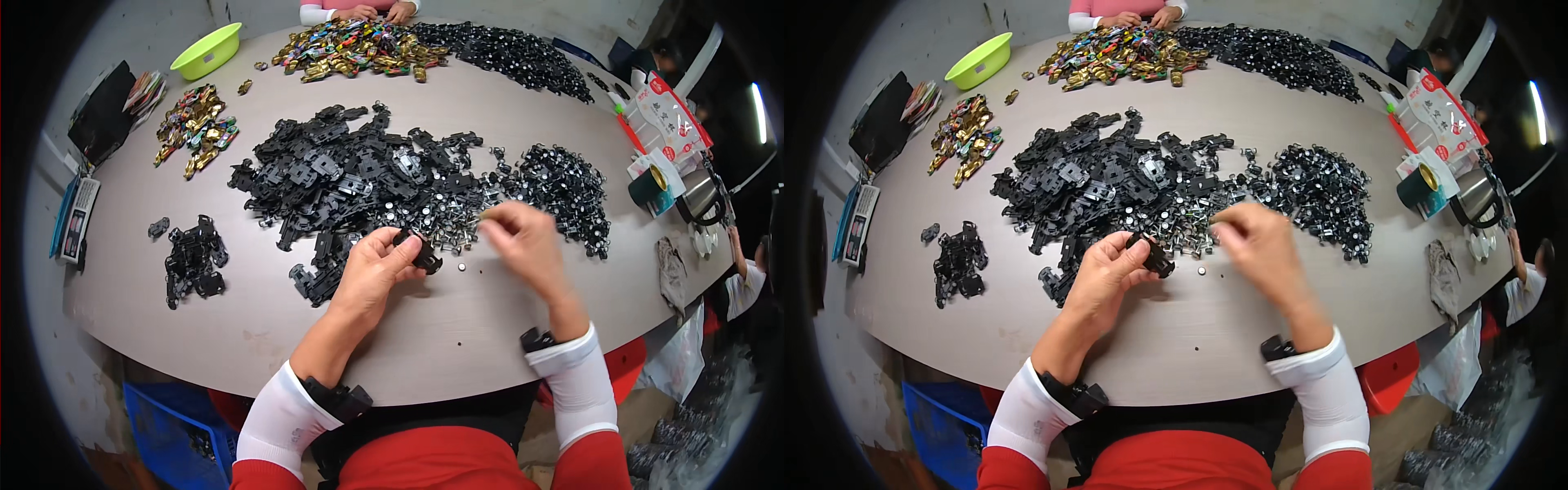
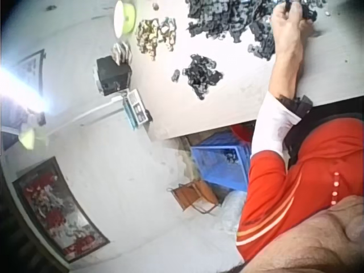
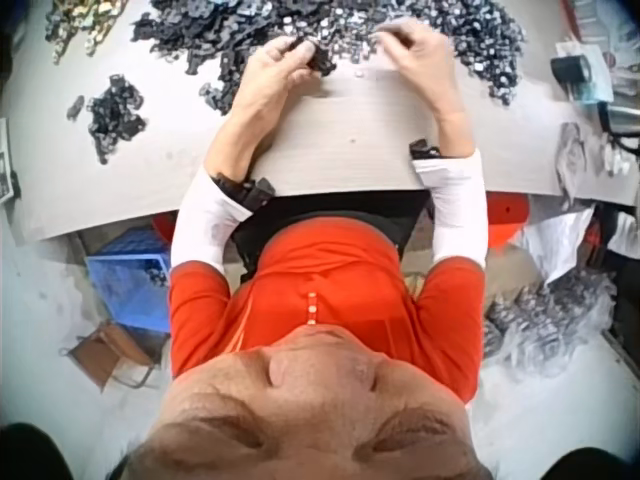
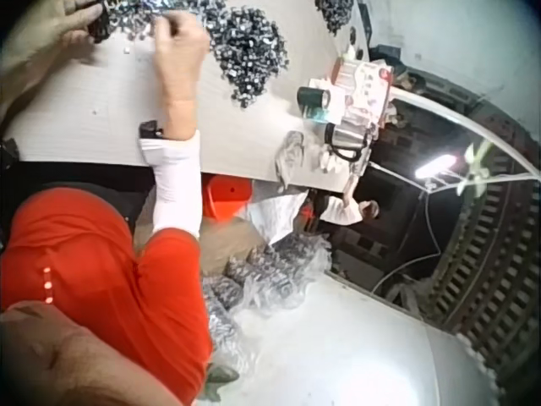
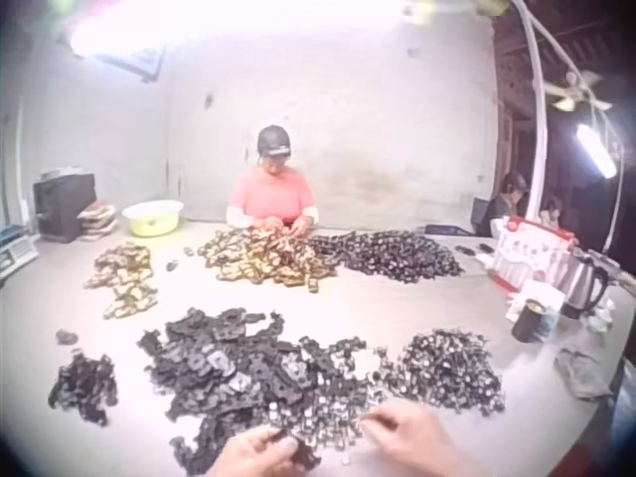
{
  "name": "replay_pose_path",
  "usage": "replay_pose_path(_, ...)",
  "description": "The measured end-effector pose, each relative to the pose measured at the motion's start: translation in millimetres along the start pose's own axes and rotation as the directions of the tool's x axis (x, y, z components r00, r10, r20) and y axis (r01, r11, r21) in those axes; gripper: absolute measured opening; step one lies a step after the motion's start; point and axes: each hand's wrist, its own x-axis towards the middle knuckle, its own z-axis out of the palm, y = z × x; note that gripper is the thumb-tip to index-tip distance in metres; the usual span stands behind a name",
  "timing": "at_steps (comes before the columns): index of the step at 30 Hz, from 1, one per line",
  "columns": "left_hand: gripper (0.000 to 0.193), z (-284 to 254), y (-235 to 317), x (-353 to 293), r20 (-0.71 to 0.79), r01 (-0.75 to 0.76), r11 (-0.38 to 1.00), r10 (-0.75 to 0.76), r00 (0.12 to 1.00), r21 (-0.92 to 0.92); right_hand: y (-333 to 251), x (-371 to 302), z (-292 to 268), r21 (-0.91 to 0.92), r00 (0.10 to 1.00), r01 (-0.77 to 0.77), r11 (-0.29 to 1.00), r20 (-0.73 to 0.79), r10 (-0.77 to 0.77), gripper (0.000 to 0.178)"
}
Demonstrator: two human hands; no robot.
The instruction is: The person sits at a table and assembles small black lock bodies by inserting metal pins and springs. They pick up components from piles on the table, fit them together by hand, and place the finished units into a growing stack.
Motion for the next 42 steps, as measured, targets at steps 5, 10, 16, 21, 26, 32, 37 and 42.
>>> replay_pose_path(5, 0.017, 2.0, 0.7, -1.2, -0.071, -0.036, 0.998, 0.039, 0.997, 0.046, 52.0, 15.2, -23.1, -0.308, 0.997, -0.044, 0.950, -0.077, 0.021, 0.012)
replay_pose_path(10, 0.023, -0.3, -1.7, 2.1, -0.082, -0.026, 0.999, 0.029, 0.996, 0.044, 50.0, 21.2, -5.8, -0.346, 0.998, 0.042, 0.937, -0.026, -0.055, 0.013)
replay_pose_path(16, 0.026, 3.2, 1.1, -0.1, -0.051, -0.010, 0.999, 0.012, 0.999, 0.034, 56.4, 22.0, 0.1, -0.529, 0.978, 0.184, 0.828, 0.013, -0.209, 0.009)
replay_pose_path(21, 0.028, 3.6, 2.5, 1.3, -0.044, 0.017, 0.999, -0.015, 0.999, 0.047, 58.2, 23.3, -1.1, -0.554, 0.962, 0.255, 0.792, 0.060, -0.267, 0.006)
replay_pose_path(26, 0.026, 4.2, 8.0, 0.4, -0.023, 0.044, 0.998, -0.044, 0.999, -0.035, 58.9, 22.9, -3.1, -0.392, 0.979, 0.199, 0.898, 0.041, -0.199, 0.005)
replay_pose_path(32, 0.021, 4.4, 7.9, 0.3, -0.003, 0.031, 0.998, -0.032, 0.999, -0.056, 55.0, 23.3, -7.3, -0.265, 0.978, 0.205, 0.942, 0.020, -0.207, 0.005)
replay_pose_path(37, 0.019, 3.2, 5.8, 0.7, -0.022, 0.040, 0.998, -0.041, 0.999, -0.040, 49.3, 21.0, -7.9, -0.119, 0.990, 0.125, 0.985, -0.055, -0.132, 0.008)
replay_pose_path(42, 0.022, 0.9, 7.2, 0.2, -0.004, 0.047, 0.997, -0.047, 0.999, -0.060, 47.3, 21.6, -13.2, -0.274, 0.947, 0.279, 0.921, -0.081, -0.311, 0.008)
